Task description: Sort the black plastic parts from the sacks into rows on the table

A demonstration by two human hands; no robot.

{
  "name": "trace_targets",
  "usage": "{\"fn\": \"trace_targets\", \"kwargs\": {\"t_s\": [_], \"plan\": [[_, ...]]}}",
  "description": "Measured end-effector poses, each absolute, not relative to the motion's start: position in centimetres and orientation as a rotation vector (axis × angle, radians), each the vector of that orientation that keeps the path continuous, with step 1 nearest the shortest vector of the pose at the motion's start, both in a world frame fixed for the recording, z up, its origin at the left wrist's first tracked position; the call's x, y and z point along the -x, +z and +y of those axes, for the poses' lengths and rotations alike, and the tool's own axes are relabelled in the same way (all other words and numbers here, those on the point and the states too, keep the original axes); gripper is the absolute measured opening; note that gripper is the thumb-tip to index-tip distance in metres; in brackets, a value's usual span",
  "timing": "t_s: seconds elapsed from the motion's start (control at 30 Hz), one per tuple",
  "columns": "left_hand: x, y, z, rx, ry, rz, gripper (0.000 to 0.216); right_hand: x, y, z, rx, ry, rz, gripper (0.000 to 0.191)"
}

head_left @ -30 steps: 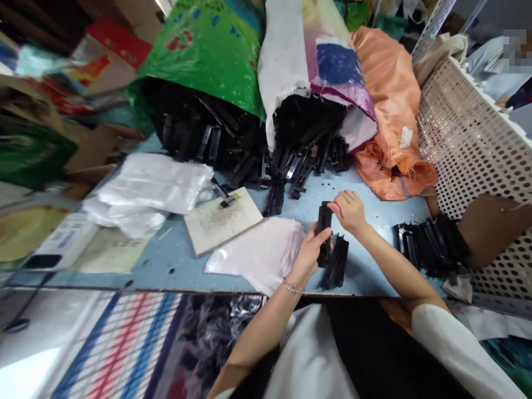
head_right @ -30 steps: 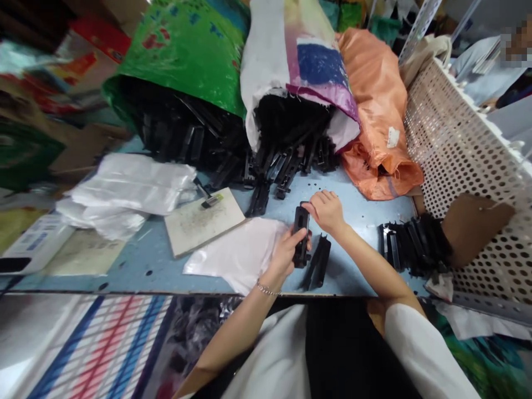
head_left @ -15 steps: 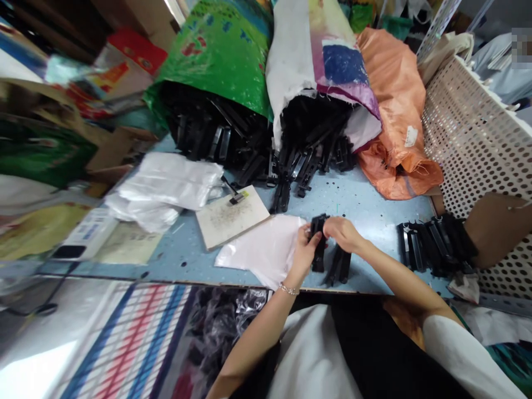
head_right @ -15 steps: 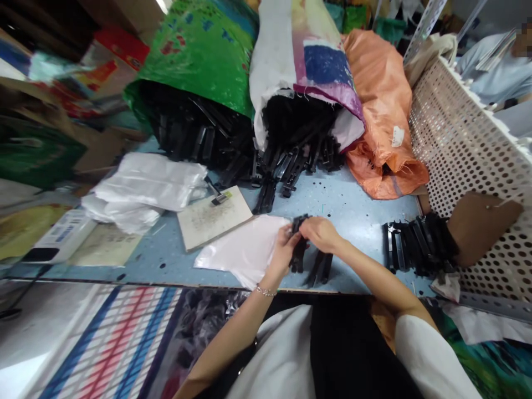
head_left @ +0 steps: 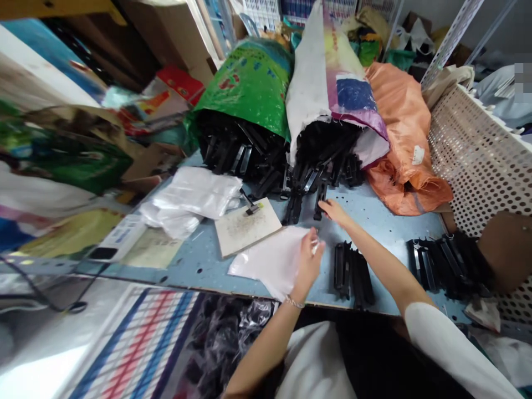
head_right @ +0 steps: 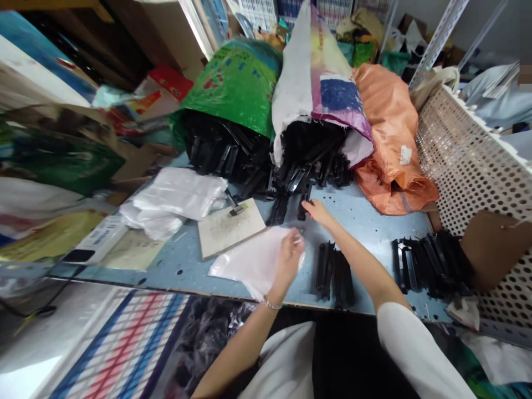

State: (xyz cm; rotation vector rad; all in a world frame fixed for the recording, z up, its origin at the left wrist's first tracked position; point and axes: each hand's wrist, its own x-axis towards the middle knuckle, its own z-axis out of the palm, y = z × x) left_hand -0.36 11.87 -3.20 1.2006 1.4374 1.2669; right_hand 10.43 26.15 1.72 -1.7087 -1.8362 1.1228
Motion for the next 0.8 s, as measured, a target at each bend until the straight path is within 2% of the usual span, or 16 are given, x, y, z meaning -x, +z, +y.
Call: {"fn": "trace_targets", "kwargs": {"t_s": [0.13,0.3,0.37,0.43,0.5,0.63,0.8], "plan": [[1.9,1.1,14.5,-0.798,1.314,1.226,0.052,-13.6,2.9,18.5,1.332,0.962,-2.24,0.032],[1.1,5.4,12.2,-0.709,1.085,0.976,0.048,-17.5,5.7,16.9,0.938,0.032,-2.348,0.042],[0.4,6.1,10.9,-0.581,0.94,0.786,0.051,-18.3,6.2,18.5,0.736,-0.174,-2.451,0.045],[-0.3,6.4,10.2,-0.436,0.816,0.617,0.053,-18.7,6.2,19.9,0.603,-0.231,-2.574,0.051],[-0.9,6.2,10.1,-0.334,0.788,0.557,0.052,-18.6,6.0,20.5,0.661,-0.224,-2.627,0.056],[-1.3,5.3,10.8,-0.312,0.978,0.746,0.05,-18.1,6.1,18.4,0.917,-0.146,-2.492,0.058],[-0.7,5.6,11.1,-0.357,1.141,0.836,0.06,-17.8,5.3,13.2,0.58,-0.085,-2.541,0.058]]}}
